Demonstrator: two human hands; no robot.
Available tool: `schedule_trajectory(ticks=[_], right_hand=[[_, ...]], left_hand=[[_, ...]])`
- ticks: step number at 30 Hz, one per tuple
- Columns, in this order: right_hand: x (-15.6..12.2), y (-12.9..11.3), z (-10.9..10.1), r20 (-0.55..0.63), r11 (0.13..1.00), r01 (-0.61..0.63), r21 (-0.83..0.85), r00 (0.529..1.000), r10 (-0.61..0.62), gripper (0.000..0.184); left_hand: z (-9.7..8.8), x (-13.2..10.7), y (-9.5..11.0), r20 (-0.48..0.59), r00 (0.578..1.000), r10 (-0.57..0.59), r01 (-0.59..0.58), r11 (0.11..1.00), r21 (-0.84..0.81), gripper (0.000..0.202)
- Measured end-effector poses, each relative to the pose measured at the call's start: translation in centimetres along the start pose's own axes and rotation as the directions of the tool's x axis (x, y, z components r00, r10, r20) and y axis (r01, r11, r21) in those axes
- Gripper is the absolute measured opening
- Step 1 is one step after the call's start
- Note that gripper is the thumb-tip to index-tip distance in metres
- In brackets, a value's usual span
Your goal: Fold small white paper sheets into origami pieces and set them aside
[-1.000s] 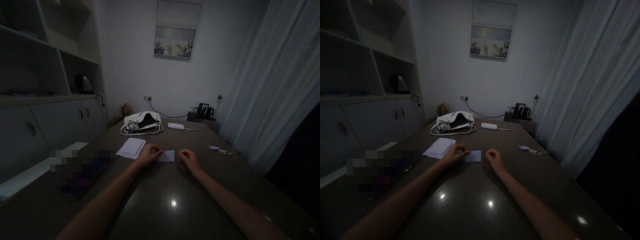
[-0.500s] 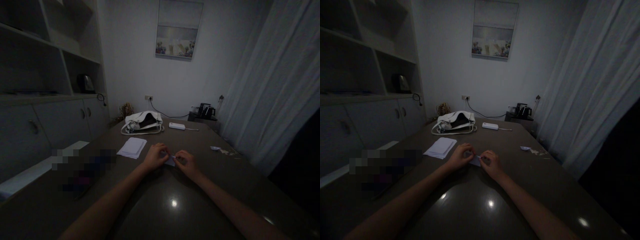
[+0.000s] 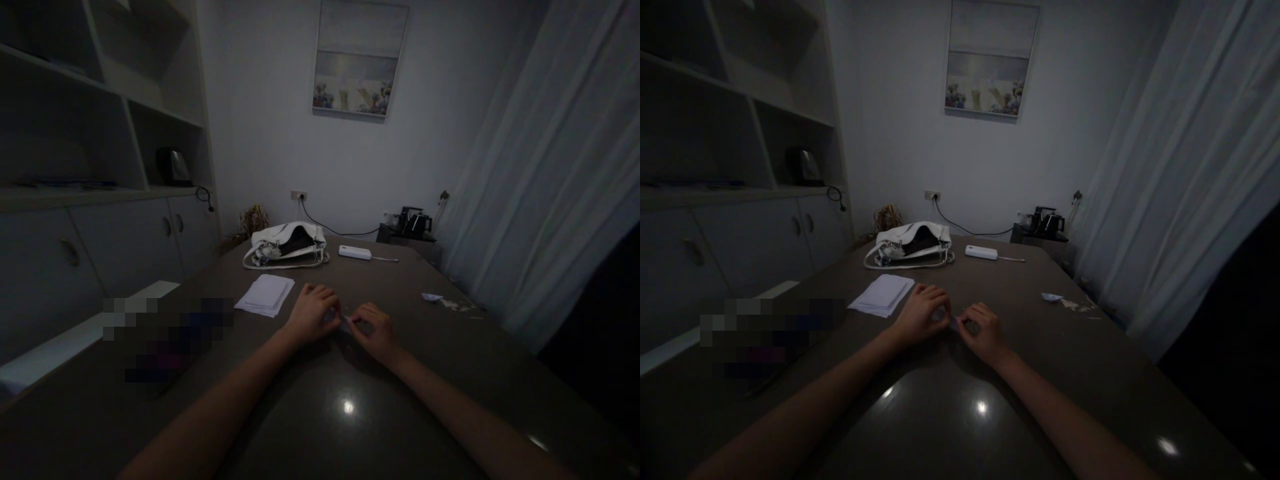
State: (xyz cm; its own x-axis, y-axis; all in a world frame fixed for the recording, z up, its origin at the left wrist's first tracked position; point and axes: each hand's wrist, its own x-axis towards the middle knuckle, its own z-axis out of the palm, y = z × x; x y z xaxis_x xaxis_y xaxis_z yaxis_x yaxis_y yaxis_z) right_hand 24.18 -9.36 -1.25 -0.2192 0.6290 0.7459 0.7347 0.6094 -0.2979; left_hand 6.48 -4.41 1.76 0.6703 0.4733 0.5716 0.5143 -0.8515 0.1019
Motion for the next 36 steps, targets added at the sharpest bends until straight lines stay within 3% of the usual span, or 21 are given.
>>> schedule_trajectory(ticks=[8, 15, 26, 29, 32, 36], right_hand=[[0.1, 0.2, -0.2, -0.028, 0.993, -0.075, 0.095, 0.997, 0.078, 0.018], [0.2, 0.6, -0.2, -0.077, 0.974, -0.151, 0.171, 0.983, 0.166, 0.017], [0.2, 0.9, -0.2, -0.082, 0.949, -0.211, 0.233, 0.969, 0.235, 0.016], [0.2, 1.4, -0.1, -0.059, 0.891, -0.32, 0.323, 0.932, 0.357, 0.016], [0.4, 1.9, 0.0, 0.042, 0.793, -0.428, 0.434, 0.888, 0.457, 0.014], [0.5, 2.4, 0.3, 0.138, 0.675, -0.519, 0.524, 0.834, 0.534, 0.018]], left_hand=[[0.4, 0.2, -0.6, -0.007, 1.0, 0.017, -0.016, 0.998, 0.054, 0.006], [0.3, 0.2, -1.9, -0.02, 0.999, -0.034, 0.035, 0.997, 0.064, 0.007], [0.5, 0.0, -2.2, -0.013, 0.999, -0.053, 0.054, 0.996, 0.071, 0.006], [0.4, -0.2, -3.0, -0.039, 0.988, -0.151, 0.152, 0.987, 0.047, 0.005], [0.6, -0.3, -3.8, -0.104, 0.959, -0.262, 0.257, 0.964, -0.065, 0.005], [1.3, -0.3, -3.7, -0.108, 0.958, -0.267, 0.235, 0.94, -0.246, 0.013]])
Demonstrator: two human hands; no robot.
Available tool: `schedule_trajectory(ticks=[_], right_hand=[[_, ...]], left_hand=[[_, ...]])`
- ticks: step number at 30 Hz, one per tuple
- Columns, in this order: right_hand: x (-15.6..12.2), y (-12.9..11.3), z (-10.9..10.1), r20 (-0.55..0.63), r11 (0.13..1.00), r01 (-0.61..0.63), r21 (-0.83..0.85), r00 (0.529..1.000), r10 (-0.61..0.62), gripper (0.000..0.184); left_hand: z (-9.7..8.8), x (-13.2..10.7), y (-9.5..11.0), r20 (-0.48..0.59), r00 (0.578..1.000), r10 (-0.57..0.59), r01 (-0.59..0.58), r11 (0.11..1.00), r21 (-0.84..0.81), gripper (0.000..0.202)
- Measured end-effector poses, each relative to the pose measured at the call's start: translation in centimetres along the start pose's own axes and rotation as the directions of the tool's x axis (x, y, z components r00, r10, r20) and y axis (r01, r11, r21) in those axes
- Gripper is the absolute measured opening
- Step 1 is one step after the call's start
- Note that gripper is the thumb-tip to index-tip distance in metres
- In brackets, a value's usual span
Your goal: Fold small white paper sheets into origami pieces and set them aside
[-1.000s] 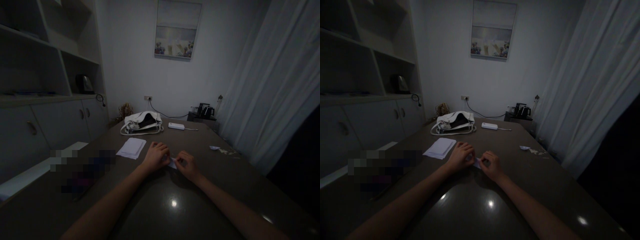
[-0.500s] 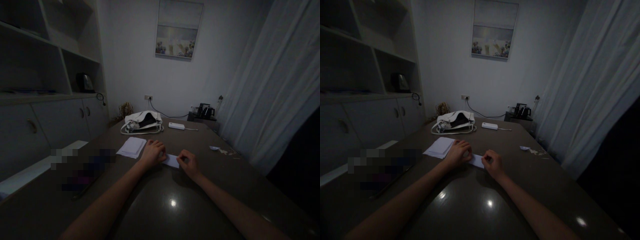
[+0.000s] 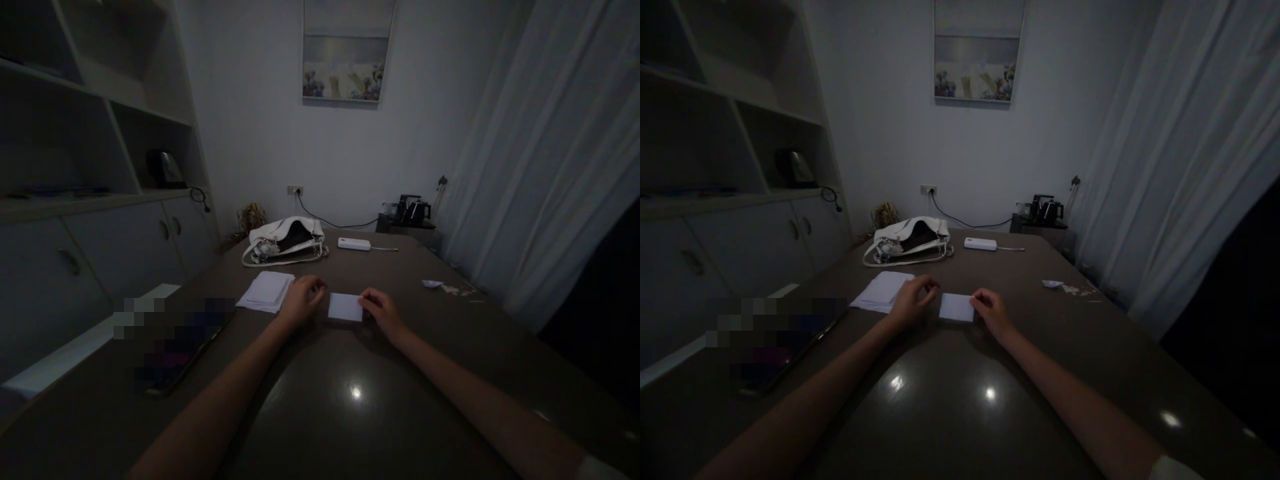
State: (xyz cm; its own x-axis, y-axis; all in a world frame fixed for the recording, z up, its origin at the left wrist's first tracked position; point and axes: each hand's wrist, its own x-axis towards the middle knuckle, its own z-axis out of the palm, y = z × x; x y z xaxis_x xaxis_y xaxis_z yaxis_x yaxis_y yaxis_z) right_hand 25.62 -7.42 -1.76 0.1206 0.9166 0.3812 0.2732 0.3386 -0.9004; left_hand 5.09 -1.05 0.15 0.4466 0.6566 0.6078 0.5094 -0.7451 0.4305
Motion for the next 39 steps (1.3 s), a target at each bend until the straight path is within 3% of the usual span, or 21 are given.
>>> schedule_trajectory(ticks=[6, 12, 21, 30, 35, 39], right_hand=[[0.1, 0.3, 0.1, -0.02, 0.995, -0.084, 0.063, 0.996, 0.085, 0.023], [0.3, 0.7, 0.1, -0.053, 0.987, -0.108, 0.12, 0.992, 0.115, 0.025], [0.5, 1.6, -0.2, -0.116, 0.987, -0.111, 0.12, 0.985, 0.125, 0.025], [0.6, 1.9, -0.3, -0.124, 0.995, -0.046, 0.088, 0.991, 0.057, 0.023], [0.7, 1.8, -0.1, -0.075, 0.998, 0.016, 0.055, 0.997, -0.012, 0.021], [0.7, 1.7, 0.1, -0.019, 0.997, 0.023, 0.071, 1.0, -0.021, 0.021]], left_hand=[[1.0, -0.6, 0.9, 0.152, 0.985, 0.083, -0.064, 0.99, -0.129, 0.037], [1.4, -0.7, 1.2, 0.253, 0.96, 0.12, -0.118, 0.993, -0.023, 0.061], [1.3, -0.8, 1.6, 0.289, 0.947, 0.141, -0.164, 0.985, 0.057, 0.05], [1.3, -0.6, 2.6, 0.27, 0.929, 0.255, -0.282, 0.957, 0.069, 0.019], [1.7, -0.5, 2.9, 0.234, 0.941, 0.244, -0.213, 0.966, -0.15, 0.015], [1.9, -0.5, 3.0, 0.181, 0.974, 0.139, -0.072, 0.94, -0.335, 0.022]])
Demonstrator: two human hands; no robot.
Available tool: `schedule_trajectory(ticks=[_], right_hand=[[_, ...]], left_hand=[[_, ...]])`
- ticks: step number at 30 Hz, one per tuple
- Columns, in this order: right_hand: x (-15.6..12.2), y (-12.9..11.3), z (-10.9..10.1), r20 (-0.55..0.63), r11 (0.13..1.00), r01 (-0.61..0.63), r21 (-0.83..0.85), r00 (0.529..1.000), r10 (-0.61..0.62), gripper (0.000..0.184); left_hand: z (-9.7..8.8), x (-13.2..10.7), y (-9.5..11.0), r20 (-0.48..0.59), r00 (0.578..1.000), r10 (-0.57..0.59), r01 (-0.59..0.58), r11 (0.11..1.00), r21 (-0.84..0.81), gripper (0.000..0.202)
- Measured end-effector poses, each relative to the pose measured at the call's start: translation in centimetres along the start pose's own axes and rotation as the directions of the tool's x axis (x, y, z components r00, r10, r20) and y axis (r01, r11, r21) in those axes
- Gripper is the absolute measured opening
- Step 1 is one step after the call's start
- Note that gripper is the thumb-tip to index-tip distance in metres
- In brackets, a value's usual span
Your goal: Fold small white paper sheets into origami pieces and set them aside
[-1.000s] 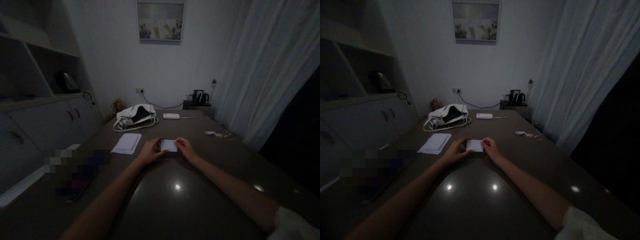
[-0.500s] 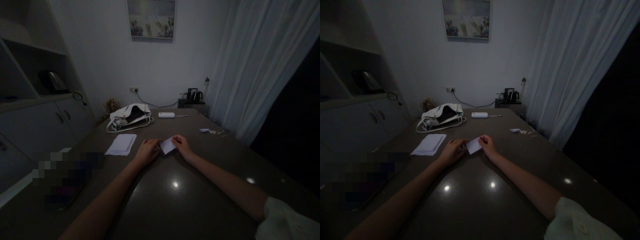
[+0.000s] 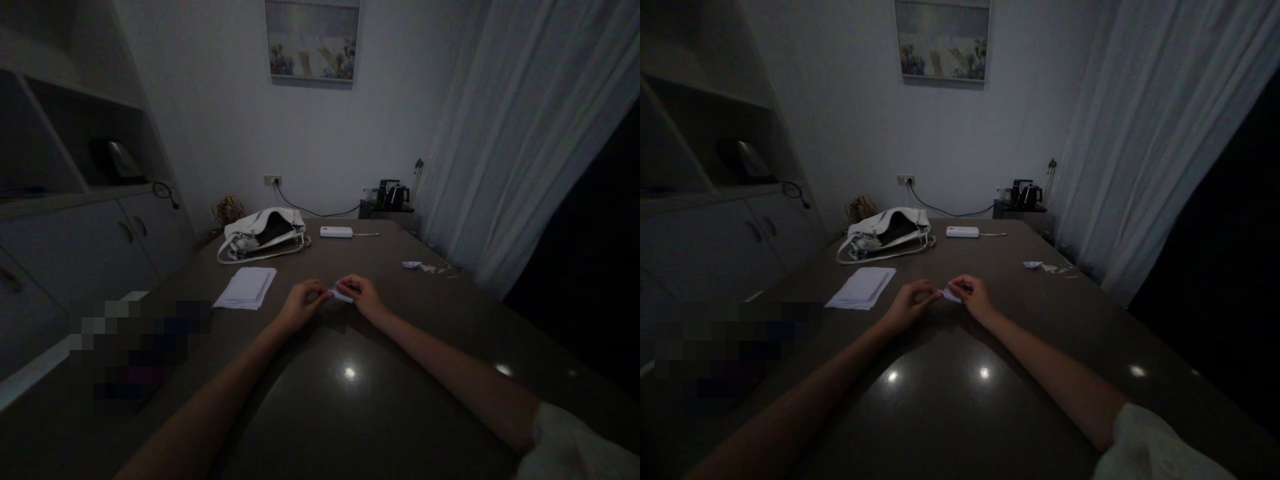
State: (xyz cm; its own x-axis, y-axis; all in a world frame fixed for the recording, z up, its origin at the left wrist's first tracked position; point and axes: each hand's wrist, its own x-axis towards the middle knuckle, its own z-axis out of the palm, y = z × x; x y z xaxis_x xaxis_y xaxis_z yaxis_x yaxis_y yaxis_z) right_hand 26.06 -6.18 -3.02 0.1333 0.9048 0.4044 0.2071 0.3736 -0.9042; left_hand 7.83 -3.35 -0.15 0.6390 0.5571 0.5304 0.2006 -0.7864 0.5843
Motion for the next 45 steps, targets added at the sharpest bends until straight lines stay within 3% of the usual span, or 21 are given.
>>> schedule_trajectory(ticks=[5, 12, 28, 37, 45], right_hand=[[-0.2, -0.4, 0.1, 0.026, 1.0, -0.013, -0.011, 1.0, 0.013, 0.021], [-0.5, -0.7, 0.2, 0.124, 0.988, -0.121, 0.098, 0.986, 0.108, 0.029], [-0.9, -1.7, 0.3, 0.188, 0.975, -0.192, 0.114, 0.968, 0.169, 0.029], [-0.8, -1.5, 0.2, 0.135, 0.976, -0.177, 0.123, 0.978, 0.161, 0.029], [-0.9, -1.6, 0.2, 0.172, 0.991, -0.121, 0.063, 0.979, 0.108, 0.028]], left_hand=[[0.4, -0.1, -0.5, 0.033, 0.996, -0.077, 0.08, 0.991, -0.107, 0.027], [0.7, -0.1, -0.6, -0.029, 0.971, -0.238, 0.229, 0.954, -0.193, 0.031], [0.8, 0.0, -0.6, -0.103, 0.964, -0.245, 0.217, 0.949, -0.23, 0.029], [0.7, 0.1, -0.8, 0.028, 0.94, -0.339, 0.318, 0.848, -0.423, 0.035], [0.6, 0.0, -1.0, 0.015, 0.937, -0.35, 0.323, 0.847, -0.423, 0.034]])
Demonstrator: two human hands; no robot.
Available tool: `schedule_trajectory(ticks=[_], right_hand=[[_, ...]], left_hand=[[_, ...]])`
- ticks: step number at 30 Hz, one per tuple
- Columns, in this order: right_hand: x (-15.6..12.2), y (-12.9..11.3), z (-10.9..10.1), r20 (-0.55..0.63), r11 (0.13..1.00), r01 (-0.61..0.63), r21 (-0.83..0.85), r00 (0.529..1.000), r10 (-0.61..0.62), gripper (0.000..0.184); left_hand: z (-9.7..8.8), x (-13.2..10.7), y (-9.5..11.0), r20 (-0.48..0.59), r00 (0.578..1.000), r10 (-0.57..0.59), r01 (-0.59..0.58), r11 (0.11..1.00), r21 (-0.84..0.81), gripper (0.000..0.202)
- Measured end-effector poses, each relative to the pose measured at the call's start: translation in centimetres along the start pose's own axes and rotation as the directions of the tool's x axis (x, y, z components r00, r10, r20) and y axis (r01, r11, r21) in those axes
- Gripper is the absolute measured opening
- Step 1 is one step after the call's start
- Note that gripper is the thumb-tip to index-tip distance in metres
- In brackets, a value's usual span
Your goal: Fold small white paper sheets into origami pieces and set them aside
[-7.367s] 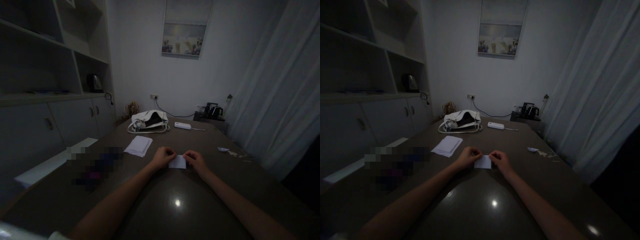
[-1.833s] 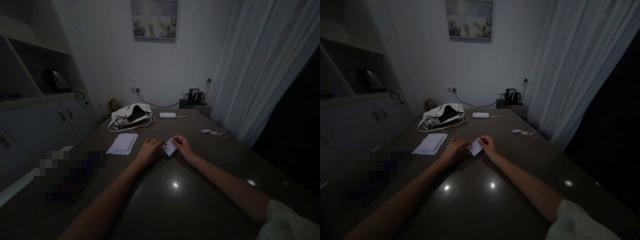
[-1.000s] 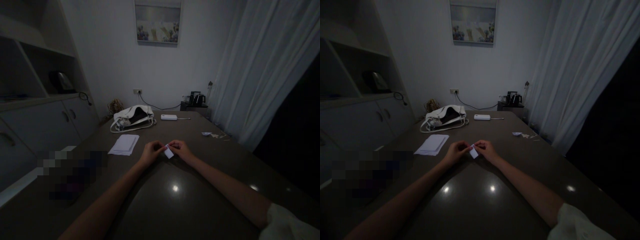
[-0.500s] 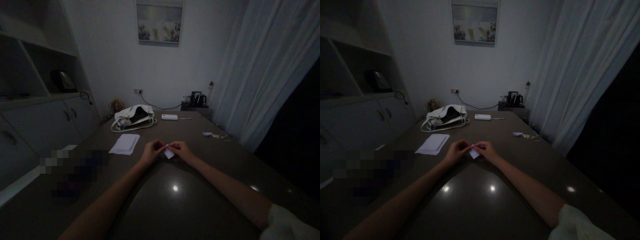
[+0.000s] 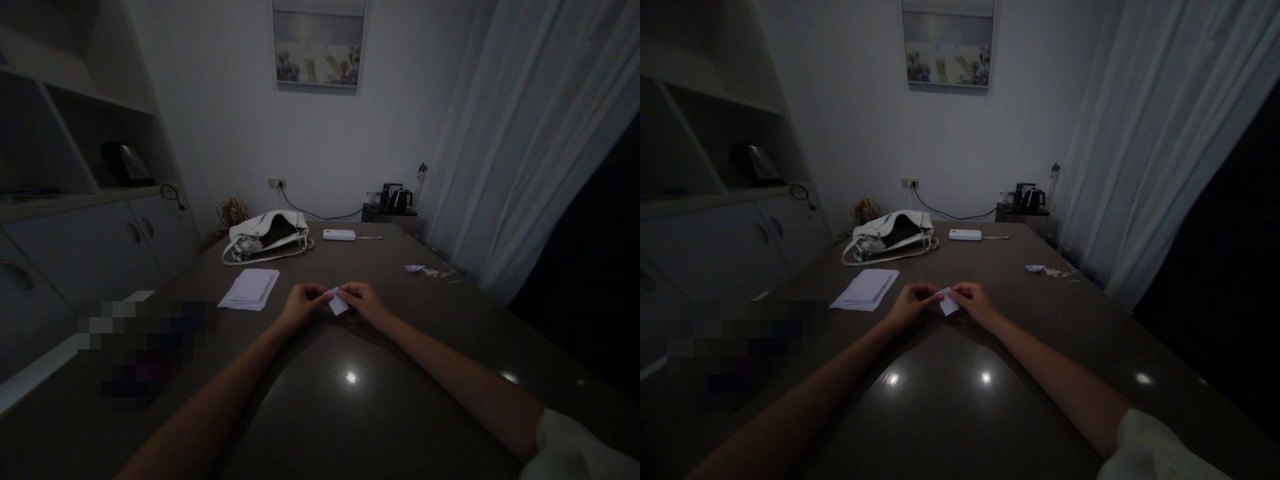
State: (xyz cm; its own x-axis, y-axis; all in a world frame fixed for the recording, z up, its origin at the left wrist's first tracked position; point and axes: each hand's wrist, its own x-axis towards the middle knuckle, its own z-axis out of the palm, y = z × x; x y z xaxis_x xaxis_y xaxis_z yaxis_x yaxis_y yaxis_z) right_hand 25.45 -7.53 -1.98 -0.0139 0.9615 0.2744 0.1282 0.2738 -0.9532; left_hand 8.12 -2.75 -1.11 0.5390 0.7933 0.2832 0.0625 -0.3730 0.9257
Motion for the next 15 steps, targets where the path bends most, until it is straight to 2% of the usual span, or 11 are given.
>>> schedule_trajectory(ticks=[9, 15], right_hand=[[0.08, 0.01, -0.01, -0.014, 0.999, 0.026, -0.028, 1.0, -0.027, 0.027], [0.46, 0.59, -0.28, -0.064, 0.999, 0.036, -0.041, 0.997, -0.039, 0.027]], left_hand=[[0.0, 0.18, -0.27, -0.025, 1.0, -0.007, 0.007, 1.0, -0.003, 0.036], [-0.15, 0.42, -0.88, 0.02, 1.0, -0.008, 0.007, 0.998, 0.057, 0.039]])
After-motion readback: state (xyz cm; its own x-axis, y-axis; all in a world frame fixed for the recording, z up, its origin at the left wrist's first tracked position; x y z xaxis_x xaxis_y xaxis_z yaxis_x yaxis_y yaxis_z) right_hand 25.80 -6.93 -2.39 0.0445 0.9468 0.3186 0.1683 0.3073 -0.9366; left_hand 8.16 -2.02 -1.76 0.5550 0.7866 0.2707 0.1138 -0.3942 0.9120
